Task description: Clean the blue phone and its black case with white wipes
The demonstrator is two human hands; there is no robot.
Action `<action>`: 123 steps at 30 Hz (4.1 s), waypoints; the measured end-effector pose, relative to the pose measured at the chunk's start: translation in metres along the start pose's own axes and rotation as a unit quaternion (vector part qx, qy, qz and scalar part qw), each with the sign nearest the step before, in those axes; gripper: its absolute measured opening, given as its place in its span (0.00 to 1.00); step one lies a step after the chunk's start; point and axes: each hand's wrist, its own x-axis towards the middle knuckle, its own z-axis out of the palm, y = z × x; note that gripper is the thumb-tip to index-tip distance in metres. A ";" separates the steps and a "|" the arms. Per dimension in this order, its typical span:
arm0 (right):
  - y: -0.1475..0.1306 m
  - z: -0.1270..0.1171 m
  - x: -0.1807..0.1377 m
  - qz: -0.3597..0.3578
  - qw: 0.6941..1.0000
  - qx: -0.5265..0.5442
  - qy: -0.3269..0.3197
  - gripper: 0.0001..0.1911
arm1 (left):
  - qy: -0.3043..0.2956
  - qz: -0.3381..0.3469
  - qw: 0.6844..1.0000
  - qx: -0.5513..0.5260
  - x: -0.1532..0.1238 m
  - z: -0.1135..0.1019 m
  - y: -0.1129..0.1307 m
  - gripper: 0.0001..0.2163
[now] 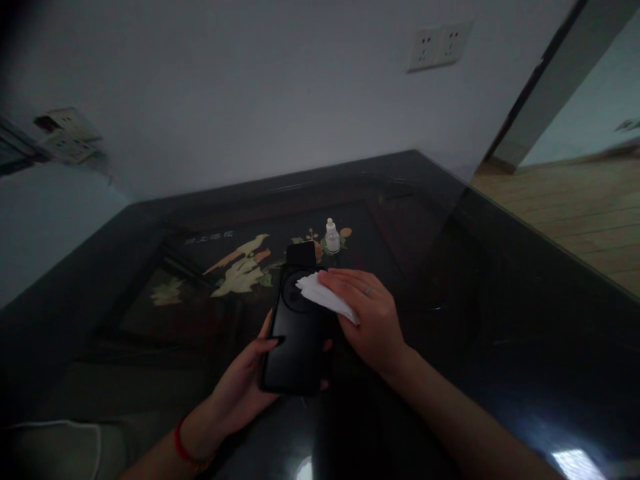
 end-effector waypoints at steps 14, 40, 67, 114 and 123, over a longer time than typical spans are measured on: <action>-0.004 0.003 0.000 -0.122 0.992 -0.026 -0.026 0.17 | -0.002 -0.049 0.998 0.047 -0.006 0.002 -0.010 0.40; 0.003 0.012 -0.002 -0.146 0.981 -0.073 -0.106 0.18 | 0.016 -0.064 0.995 0.078 -0.008 0.000 -0.011 0.43; -0.009 0.017 -0.007 -0.123 0.989 -0.041 -0.077 0.17 | 0.056 -0.041 0.997 0.031 -0.002 -0.002 -0.008 0.32; -0.028 0.023 -0.016 -0.281 0.934 0.018 -0.221 0.17 | 0.159 0.053 0.986 -0.005 0.004 -0.006 0.006 0.27; -0.026 0.019 -0.012 -0.245 0.956 0.008 -0.160 0.16 | 0.152 0.072 0.985 0.037 0.004 0.000 0.005 0.29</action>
